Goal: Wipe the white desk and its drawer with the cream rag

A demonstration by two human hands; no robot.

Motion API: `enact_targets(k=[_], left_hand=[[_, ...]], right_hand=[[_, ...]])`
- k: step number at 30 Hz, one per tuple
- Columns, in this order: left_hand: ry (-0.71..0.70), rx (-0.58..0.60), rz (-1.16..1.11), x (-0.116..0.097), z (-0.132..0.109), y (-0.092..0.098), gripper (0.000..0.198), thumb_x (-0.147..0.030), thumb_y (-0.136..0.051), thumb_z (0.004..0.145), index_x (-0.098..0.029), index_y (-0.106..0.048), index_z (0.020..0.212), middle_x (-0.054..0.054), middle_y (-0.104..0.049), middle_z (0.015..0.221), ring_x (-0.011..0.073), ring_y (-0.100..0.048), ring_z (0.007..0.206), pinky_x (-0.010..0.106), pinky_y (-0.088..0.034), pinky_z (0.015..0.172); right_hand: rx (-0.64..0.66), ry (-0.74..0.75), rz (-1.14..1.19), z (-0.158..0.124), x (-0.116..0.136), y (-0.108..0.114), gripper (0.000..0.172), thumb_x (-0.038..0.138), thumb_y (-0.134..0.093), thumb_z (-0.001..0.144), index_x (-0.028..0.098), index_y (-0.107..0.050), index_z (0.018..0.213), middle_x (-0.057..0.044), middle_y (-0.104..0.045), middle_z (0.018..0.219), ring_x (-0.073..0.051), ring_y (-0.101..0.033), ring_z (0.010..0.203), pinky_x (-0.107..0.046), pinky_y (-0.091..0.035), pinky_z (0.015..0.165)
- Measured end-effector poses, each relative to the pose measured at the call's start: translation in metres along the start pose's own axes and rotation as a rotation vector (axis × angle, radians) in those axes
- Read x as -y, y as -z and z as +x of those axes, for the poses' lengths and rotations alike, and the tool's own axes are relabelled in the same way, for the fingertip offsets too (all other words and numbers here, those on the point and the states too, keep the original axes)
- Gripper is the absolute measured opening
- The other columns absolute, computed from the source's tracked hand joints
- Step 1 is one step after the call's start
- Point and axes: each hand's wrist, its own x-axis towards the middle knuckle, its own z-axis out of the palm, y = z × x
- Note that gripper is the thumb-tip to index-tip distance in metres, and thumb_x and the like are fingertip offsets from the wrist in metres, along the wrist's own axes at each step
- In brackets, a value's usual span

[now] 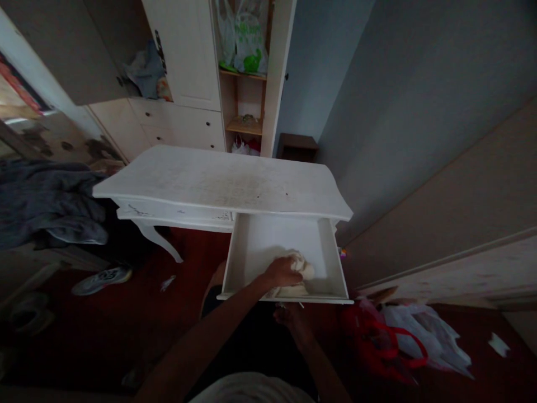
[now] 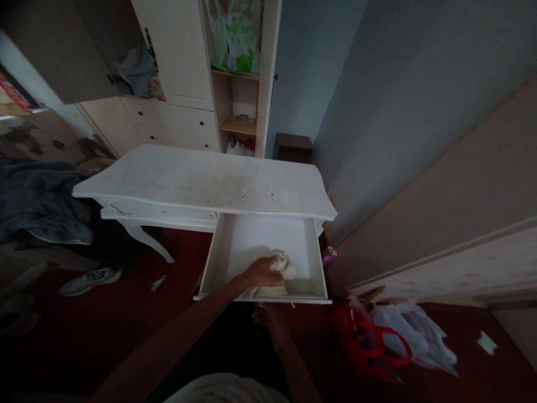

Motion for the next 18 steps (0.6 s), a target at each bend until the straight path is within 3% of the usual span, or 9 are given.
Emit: enact_targets(k=[5,8,12,15,18], left_hand=[[-0.186,0.081,-0.053,-0.031,0.030,-0.018,0.066,-0.055,-0.083,0.057,-0.019,-0.067,0.111,0.008,-0.070,0.110,0.0297,-0.065,0.104,0.036,-0.051,0.090],[-0.235,0.102,0.009,-0.048,0.046,-0.027,0.075,-0.048,-0.085,0.056,-0.016,-0.063,0.120,0.012,-0.067,0.117,0.0320,-0.063,0.110,0.039,-0.050,0.095],[-0.320,0.152,0.134,-0.068,0.060,-0.036,0.056,-0.034,-0.079,0.067,-0.016,-0.065,0.118,0.013,-0.069,0.117,0.0297,-0.065,0.109,0.037,-0.050,0.096],[-0.340,0.178,0.273,-0.078,0.064,-0.037,0.041,-0.034,-0.072,0.074,-0.016,-0.070,0.111,0.014,-0.070,0.114,0.0301,-0.066,0.106,0.037,-0.052,0.092],[-0.381,0.196,0.351,-0.085,0.065,-0.034,0.039,-0.035,-0.069,0.076,-0.015,-0.072,0.109,0.016,-0.071,0.113,0.0315,-0.067,0.106,0.038,-0.053,0.088]], right_hand=[[0.022,0.036,0.027,0.000,0.000,-0.001,0.054,0.060,-0.082,0.057,0.014,-0.071,0.083,-0.009,-0.073,0.078,-0.019,-0.066,0.063,-0.030,-0.051,0.060],[0.015,0.022,0.019,0.001,0.001,-0.002,0.055,0.061,-0.082,0.055,0.014,-0.070,0.082,-0.008,-0.072,0.074,-0.020,-0.067,0.062,-0.030,-0.052,0.059],[0.017,0.015,-0.019,0.000,0.004,-0.004,0.056,0.063,-0.080,0.056,0.015,-0.070,0.082,-0.007,-0.071,0.071,-0.021,-0.066,0.062,-0.031,-0.052,0.059],[0.067,0.006,-0.049,-0.004,0.011,-0.004,0.055,0.066,-0.078,0.059,0.016,-0.071,0.082,-0.007,-0.072,0.076,-0.021,-0.067,0.067,-0.033,-0.052,0.066],[0.113,0.007,-0.095,-0.006,0.016,-0.004,0.054,0.069,-0.072,0.063,0.016,-0.071,0.077,-0.008,-0.072,0.075,-0.021,-0.066,0.069,-0.033,-0.052,0.068]])
